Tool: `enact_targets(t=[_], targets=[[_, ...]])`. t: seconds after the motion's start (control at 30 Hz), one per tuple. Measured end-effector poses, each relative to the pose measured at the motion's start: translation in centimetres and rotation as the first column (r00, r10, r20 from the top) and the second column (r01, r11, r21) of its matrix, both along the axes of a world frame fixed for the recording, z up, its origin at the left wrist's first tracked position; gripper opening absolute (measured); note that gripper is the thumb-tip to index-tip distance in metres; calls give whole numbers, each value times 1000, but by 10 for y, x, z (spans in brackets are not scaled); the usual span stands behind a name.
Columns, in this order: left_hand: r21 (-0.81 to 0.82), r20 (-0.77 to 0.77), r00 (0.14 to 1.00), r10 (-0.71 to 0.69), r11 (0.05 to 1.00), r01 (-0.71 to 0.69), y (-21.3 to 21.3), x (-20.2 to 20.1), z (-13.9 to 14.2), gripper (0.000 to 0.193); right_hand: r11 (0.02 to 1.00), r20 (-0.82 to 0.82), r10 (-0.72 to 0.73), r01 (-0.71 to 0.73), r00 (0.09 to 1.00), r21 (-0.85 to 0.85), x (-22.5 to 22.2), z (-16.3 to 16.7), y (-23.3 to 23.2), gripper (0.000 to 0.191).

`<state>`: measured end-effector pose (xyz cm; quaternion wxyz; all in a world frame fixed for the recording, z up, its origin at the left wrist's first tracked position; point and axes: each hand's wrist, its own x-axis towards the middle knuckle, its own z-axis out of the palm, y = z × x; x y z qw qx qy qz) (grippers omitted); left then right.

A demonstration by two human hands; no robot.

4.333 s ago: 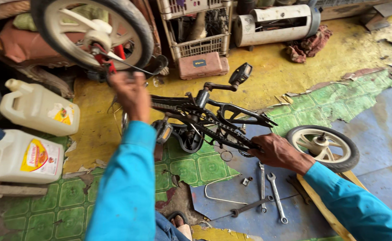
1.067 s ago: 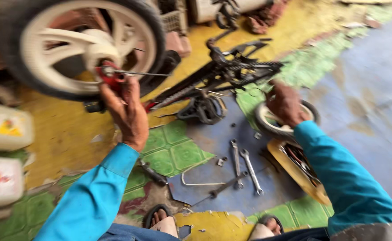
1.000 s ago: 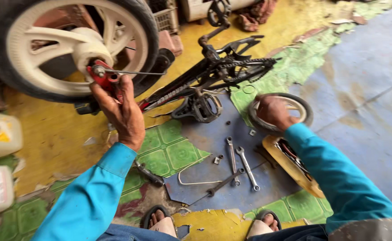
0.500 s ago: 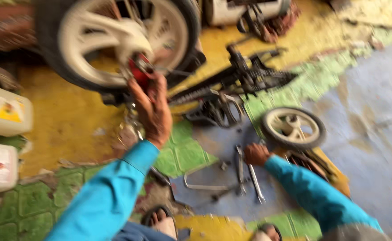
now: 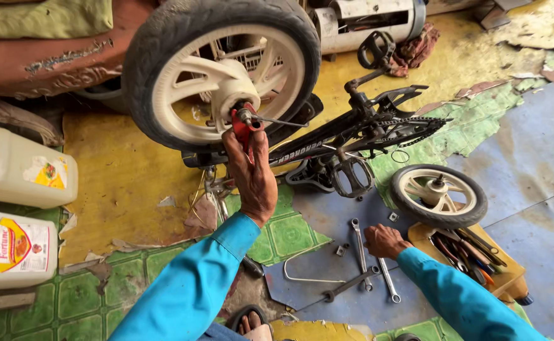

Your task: The person removes the rear wheel from a small children's bicycle lying on the floor, using wrenches to loosen the axle hardware. They handle the wheel, work on its hub area, and then reposition and reattach the wheel to the bicycle frame, tightening the fasteners by hand and with a wrench.

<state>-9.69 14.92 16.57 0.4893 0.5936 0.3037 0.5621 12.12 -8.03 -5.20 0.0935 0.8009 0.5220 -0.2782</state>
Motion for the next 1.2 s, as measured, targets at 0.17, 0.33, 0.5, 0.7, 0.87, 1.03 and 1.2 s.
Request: enact_targets(t=[0.17,0.33,0.5,0.7,0.87,1.03,1.2], targets=[[-2,33,998,-56,998,56,2,-9,-1,42,940,98,268,-282,958,191,12,14,29,14],[170,-77,997,11,985,2,-6,-21,-12,43,967,95,155,-171,983,189,48,27,27,14],[268,-22,999,-46,962,50,-6,-19,-6,35,980,39,109,-114,993,163,89,28,-7,23],[94,19,997,79,992,-80,21,-3,4,33,974,-31,-1,8,1000,226,169,30,-52,25],[-322,215,967,-134,925,200,42,-7,-16,41,894,-292,-444,439,847,-87,223,75,-85,28],[-234,179,965,-193,944,233,51,-31,-71,43,808,-433,-589,500,682,-312,233,93,-129,26],[-289,-75,996,37,956,-58,28,-51,-90,41,774,-351,-612,447,709,-448,229,35,-175,28]])
